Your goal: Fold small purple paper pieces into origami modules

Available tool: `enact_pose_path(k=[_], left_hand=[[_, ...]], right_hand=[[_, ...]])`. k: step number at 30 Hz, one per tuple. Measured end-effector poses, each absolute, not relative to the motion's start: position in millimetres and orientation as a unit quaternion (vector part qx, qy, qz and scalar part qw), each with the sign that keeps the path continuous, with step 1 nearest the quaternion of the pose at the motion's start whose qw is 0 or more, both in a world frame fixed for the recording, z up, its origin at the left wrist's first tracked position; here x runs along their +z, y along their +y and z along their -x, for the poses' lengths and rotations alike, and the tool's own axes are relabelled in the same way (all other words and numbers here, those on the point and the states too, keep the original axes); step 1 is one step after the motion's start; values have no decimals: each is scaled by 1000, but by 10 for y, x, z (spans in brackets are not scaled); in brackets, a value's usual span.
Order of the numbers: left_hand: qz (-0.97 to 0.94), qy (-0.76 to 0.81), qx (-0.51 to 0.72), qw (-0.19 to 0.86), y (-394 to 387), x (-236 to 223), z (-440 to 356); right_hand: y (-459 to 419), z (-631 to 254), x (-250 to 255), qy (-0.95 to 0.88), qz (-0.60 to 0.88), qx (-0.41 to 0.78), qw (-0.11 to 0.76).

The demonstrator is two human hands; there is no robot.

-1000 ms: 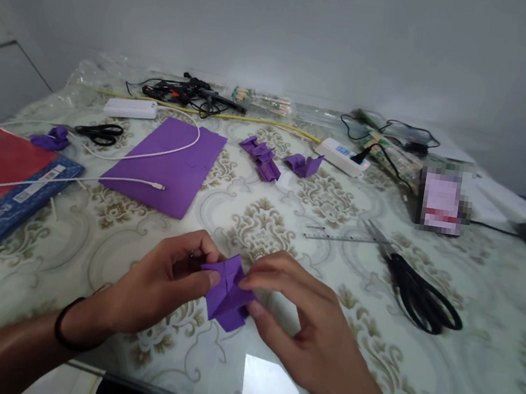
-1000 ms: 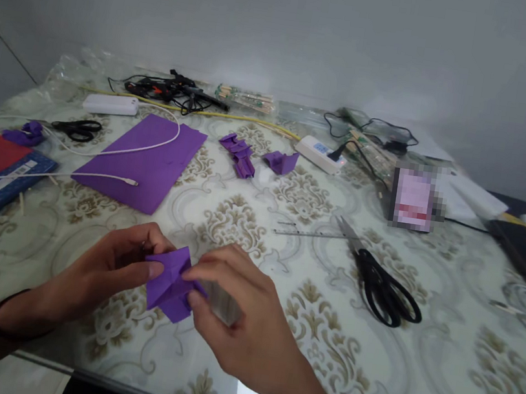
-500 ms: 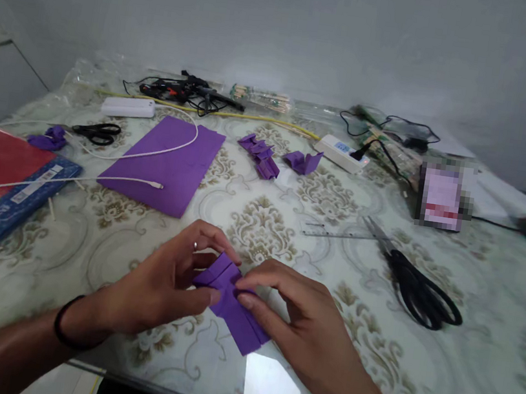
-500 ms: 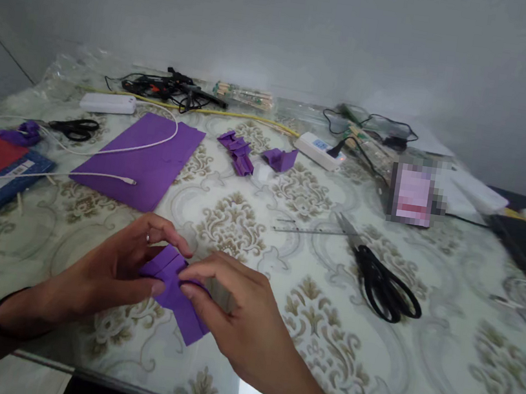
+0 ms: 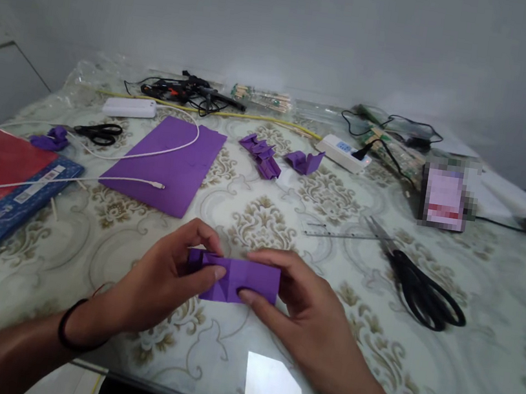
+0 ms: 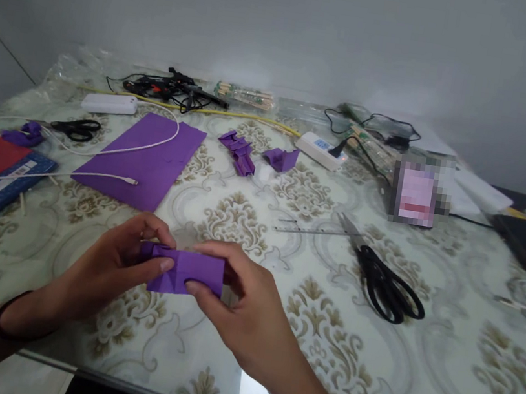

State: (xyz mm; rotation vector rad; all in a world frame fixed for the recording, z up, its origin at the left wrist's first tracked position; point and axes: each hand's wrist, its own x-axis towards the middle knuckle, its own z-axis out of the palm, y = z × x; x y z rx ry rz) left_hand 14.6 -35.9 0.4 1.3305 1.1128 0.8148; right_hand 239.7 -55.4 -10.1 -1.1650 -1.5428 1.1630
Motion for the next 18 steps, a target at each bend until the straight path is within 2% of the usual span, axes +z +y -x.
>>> enact_pose_path(k=[5,10,14,18], left_hand=[[-653,436,368,497,-366,53,-160],[-687,419,382,454,-345,97,-166],[-700,402,372,458,-338,115,-152],[-723,398,363,432,-333,117,-138]], right_hand=[[-498,-2437,-54,-566,451,510,465],[-491,-2469,-26,-607,429,519,422],[-502,-2480,-31,-648,453,465,398],[-493,-2488,-2,-702,470,362,394]])
